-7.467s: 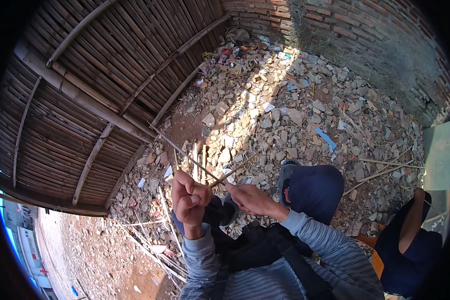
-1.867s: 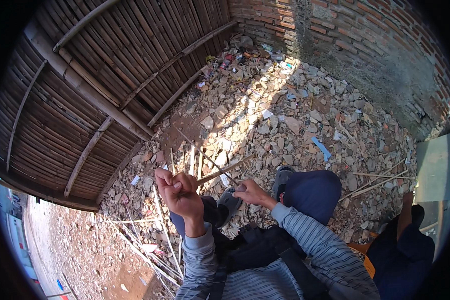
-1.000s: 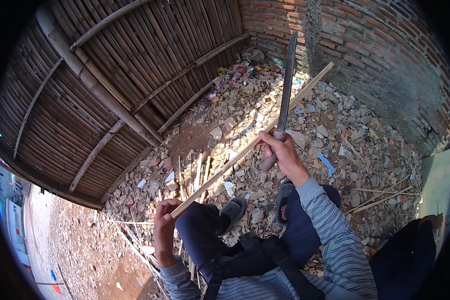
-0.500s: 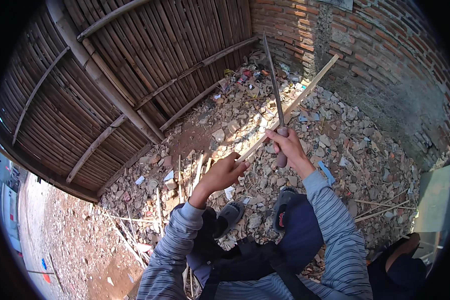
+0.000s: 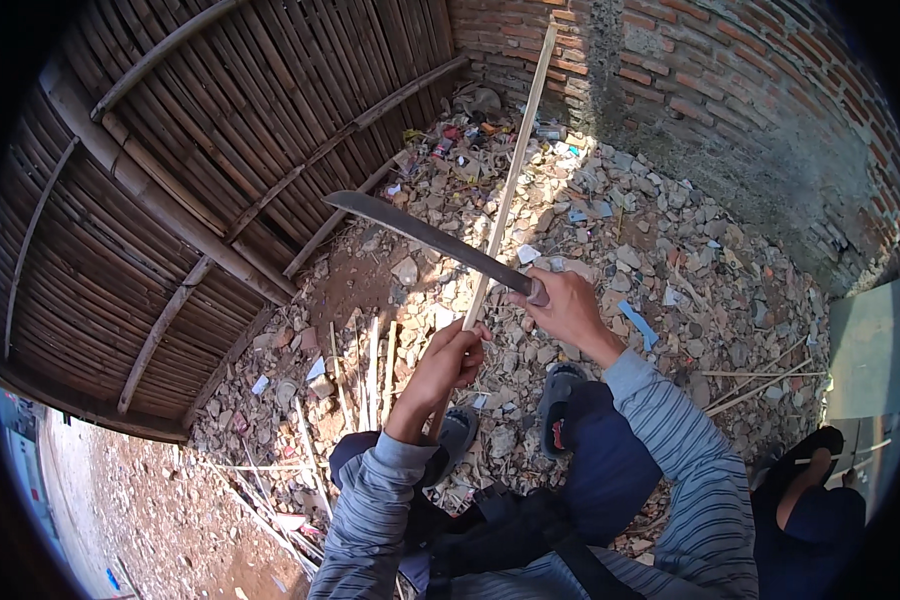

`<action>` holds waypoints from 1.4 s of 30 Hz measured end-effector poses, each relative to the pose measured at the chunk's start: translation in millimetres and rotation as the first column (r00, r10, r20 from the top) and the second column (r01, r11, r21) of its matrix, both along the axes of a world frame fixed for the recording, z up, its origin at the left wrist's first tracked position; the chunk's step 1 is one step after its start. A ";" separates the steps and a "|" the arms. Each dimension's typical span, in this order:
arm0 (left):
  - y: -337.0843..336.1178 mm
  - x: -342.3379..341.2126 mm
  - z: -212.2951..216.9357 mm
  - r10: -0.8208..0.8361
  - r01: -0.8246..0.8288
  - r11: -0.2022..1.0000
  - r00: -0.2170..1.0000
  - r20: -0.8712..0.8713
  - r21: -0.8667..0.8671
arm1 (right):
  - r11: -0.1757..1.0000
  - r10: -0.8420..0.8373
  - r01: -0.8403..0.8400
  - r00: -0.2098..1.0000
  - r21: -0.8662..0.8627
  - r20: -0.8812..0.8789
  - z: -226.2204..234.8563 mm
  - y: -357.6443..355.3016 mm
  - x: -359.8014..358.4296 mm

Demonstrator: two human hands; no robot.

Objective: The person uses a large blade to shave and smooth a thin bamboo strip by hand, holding the strip against their body while drawing the blade along its length.

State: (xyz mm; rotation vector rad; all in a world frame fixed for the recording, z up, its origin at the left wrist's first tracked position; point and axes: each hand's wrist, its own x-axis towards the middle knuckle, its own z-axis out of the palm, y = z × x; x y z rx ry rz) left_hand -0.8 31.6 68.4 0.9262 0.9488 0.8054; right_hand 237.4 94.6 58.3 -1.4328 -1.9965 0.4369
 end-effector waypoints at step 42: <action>-7.7 12.1 -31.2 0.325 0.015 0.870 0.734 -0.597 0.493 | 0.977 0.155 -0.133 0.981 -0.169 0.118 -12.1 -1.4 -17.0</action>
